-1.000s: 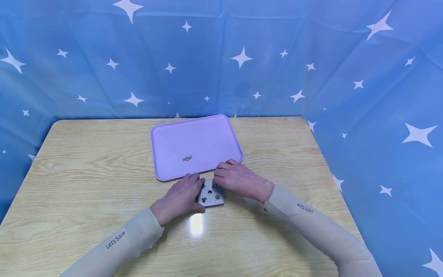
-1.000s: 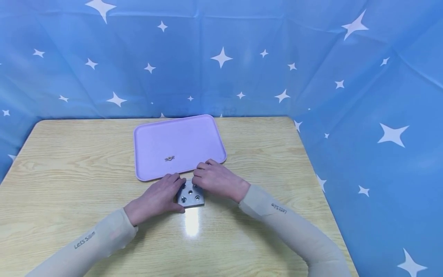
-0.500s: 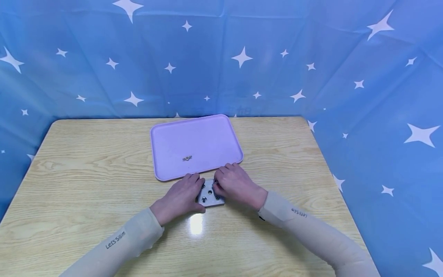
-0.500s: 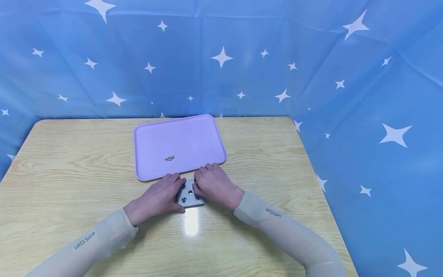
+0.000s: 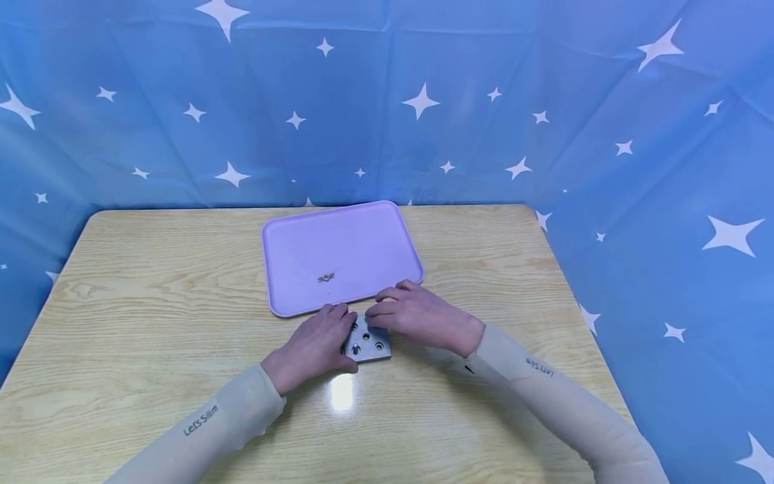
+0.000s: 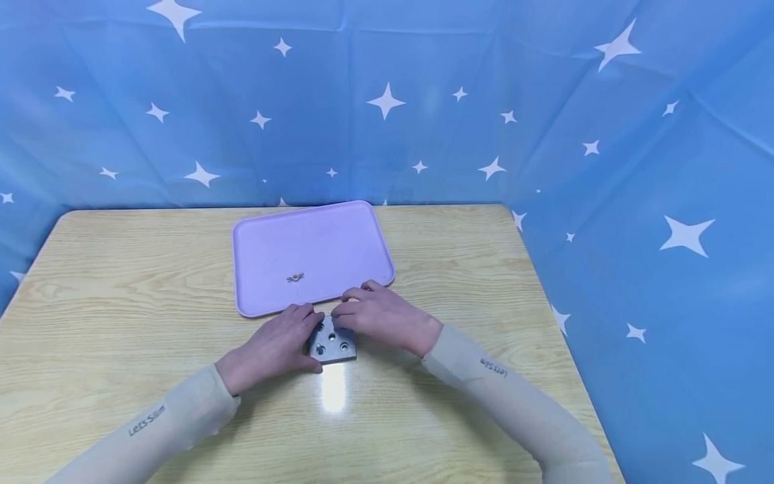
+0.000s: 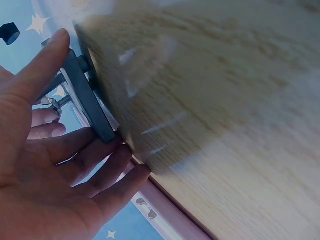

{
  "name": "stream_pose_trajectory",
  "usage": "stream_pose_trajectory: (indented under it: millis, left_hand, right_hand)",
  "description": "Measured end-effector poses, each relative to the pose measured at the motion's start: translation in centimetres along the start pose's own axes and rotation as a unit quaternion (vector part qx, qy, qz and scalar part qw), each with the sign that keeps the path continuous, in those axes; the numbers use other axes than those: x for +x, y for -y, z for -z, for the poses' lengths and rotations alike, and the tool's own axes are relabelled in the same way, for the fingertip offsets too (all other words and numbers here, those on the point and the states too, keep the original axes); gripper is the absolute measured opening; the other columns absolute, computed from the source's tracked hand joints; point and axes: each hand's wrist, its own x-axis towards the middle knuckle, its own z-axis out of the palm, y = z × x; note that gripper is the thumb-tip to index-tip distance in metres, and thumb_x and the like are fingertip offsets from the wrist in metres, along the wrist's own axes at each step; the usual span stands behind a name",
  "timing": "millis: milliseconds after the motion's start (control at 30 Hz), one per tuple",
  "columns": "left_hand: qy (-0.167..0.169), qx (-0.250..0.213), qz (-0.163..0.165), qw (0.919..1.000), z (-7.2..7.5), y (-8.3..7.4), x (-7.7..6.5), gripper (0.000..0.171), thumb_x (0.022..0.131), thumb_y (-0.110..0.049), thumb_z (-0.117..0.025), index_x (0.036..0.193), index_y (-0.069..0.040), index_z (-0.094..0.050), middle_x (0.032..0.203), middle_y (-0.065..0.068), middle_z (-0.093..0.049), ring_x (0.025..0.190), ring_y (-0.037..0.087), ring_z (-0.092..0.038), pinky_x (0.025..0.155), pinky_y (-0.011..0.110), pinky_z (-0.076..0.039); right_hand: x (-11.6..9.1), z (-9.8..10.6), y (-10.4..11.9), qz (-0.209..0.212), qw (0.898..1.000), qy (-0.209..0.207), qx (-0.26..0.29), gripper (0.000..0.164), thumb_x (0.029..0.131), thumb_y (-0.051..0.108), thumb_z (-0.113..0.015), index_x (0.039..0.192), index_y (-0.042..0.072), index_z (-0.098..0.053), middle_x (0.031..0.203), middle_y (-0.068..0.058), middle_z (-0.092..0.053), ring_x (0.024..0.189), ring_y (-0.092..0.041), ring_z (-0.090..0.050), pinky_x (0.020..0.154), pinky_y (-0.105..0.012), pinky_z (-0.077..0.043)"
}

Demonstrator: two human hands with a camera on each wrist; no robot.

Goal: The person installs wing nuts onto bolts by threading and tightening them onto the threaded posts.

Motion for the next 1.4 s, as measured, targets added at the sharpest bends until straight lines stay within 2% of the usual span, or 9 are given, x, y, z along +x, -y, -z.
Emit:
stream_pose_trajectory:
  millis: [233, 367, 567, 733, 867, 1033, 1167, 1300, 1400]
  left_hand:
    - [0.003, -0.003, 0.004, 1.0000, -0.1, 0.0, 0.0, 0.076, 0.058, -0.045, -0.089, 0.112, -0.001, -0.060, 0.099, 0.006, -0.053, 0.087, 0.023, -0.049, 0.073, 0.036, -0.044]
    - [0.003, -0.003, 0.005, 1.0000, 0.0, 0.0, 0.0, 0.076, 0.057, -0.046, -0.089, 0.112, -0.001, -0.060, 0.098, 0.005, -0.053, 0.086, 0.023, -0.048, 0.073, 0.035, -0.043]
    - [0.002, 0.002, 0.005, 1.0000, 0.0, 0.0, 0.0, 0.076, 0.057, -0.046, -0.088, 0.112, -0.001, -0.060, 0.099, 0.005, -0.052, 0.085, 0.022, -0.048, 0.072, 0.034, -0.043]
    - [-0.004, 0.002, 0.001, 1.0000, 0.0, 0.0, -0.1, 0.075, 0.057, -0.046, -0.088, 0.111, -0.001, -0.060, 0.098, 0.005, -0.052, 0.086, 0.023, -0.049, 0.073, 0.035, -0.044]
    - [-0.010, 0.002, -0.001, 0.9999, -0.2, 0.0, -0.1, 0.074, 0.056, -0.045, -0.088, 0.109, -0.001, -0.060, 0.097, 0.005, -0.052, 0.085, 0.023, -0.048, 0.071, 0.035, -0.043]
    - [-0.008, 0.001, -0.002, 1.0000, -0.1, 0.0, -0.1, 0.076, 0.057, -0.045, -0.088, 0.110, 0.000, -0.060, 0.098, 0.006, -0.052, 0.085, 0.023, -0.048, 0.072, 0.035, -0.044]
    - [-0.006, 0.002, -0.002, 1.0000, -0.1, -0.1, -0.1, 0.077, 0.057, -0.046, -0.088, 0.111, 0.000, -0.060, 0.099, 0.007, -0.053, 0.086, 0.024, -0.049, 0.073, 0.036, -0.044]
    - [-0.003, 0.002, -0.002, 1.0000, 0.0, -0.1, 0.0, 0.077, 0.057, -0.045, -0.089, 0.112, 0.000, -0.060, 0.099, 0.006, -0.053, 0.086, 0.024, -0.049, 0.073, 0.036, -0.044]
    - [0.002, 0.003, 0.001, 1.0000, 0.0, -0.1, 0.0, 0.077, 0.057, -0.046, -0.089, 0.112, -0.001, -0.060, 0.099, 0.006, -0.053, 0.086, 0.023, -0.049, 0.073, 0.035, -0.044]
  right_hand:
    - [0.6, -0.8, 0.1, -0.006, 0.999, -0.025, -0.031, 0.018, 0.091, 0.013, -0.066, 0.106, 0.022, -0.069, 0.107, 0.009, -0.064, 0.103, -0.013, -0.053, 0.082, -0.033, -0.039]
    - [0.9, -1.2, 0.3, -0.022, 0.999, -0.034, -0.032, 0.013, 0.092, 0.015, -0.066, 0.103, 0.019, -0.069, 0.101, 0.007, -0.065, 0.093, -0.013, -0.053, 0.078, -0.031, -0.040]
    - [1.1, -1.7, 0.8, -0.081, 0.995, -0.058, 0.021, 0.013, 0.092, 0.024, -0.065, 0.098, 0.015, -0.070, 0.091, 0.004, -0.065, 0.083, -0.015, -0.056, 0.072, -0.030, -0.041]
    - [1.3, -2.2, 1.5, -0.139, 0.982, -0.106, 0.067, 0.009, 0.088, 0.020, -0.066, 0.090, 0.012, -0.072, 0.082, 0.003, -0.065, 0.075, -0.014, -0.058, 0.069, -0.031, -0.045]
    - [1.5, -2.5, 2.2, -0.174, 0.972, -0.140, 0.068, 0.007, 0.086, 0.017, -0.067, 0.085, 0.012, -0.072, 0.077, 0.003, -0.064, 0.068, -0.014, -0.056, 0.064, -0.032, -0.045]
    - [1.4, -2.2, 2.6, -0.195, 0.973, -0.113, 0.053, 0.015, 0.088, 0.025, -0.067, 0.090, 0.011, -0.070, 0.081, 0.000, -0.065, 0.072, -0.017, -0.058, 0.066, -0.034, -0.045]
    - [0.9, -1.2, 2.1, -0.152, 0.986, -0.057, 0.040, 0.028, 0.090, 0.032, -0.067, 0.111, 0.013, -0.066, 0.103, 0.000, -0.065, 0.095, -0.019, -0.058, 0.079, -0.036, -0.045]
    - [0.4, 0.0, 1.1, -0.055, 0.998, -0.005, 0.015, 0.032, 0.093, 0.016, -0.064, 0.124, 0.019, -0.062, 0.126, 0.006, -0.059, 0.118, -0.017, -0.049, 0.090, -0.038, -0.040]
    - [0.1, 0.3, 0.6, -0.005, 1.000, 0.016, -0.011, 0.037, 0.092, 0.009, -0.063, 0.127, 0.021, -0.062, 0.130, 0.009, -0.057, 0.123, -0.017, -0.046, 0.091, -0.039, -0.038]
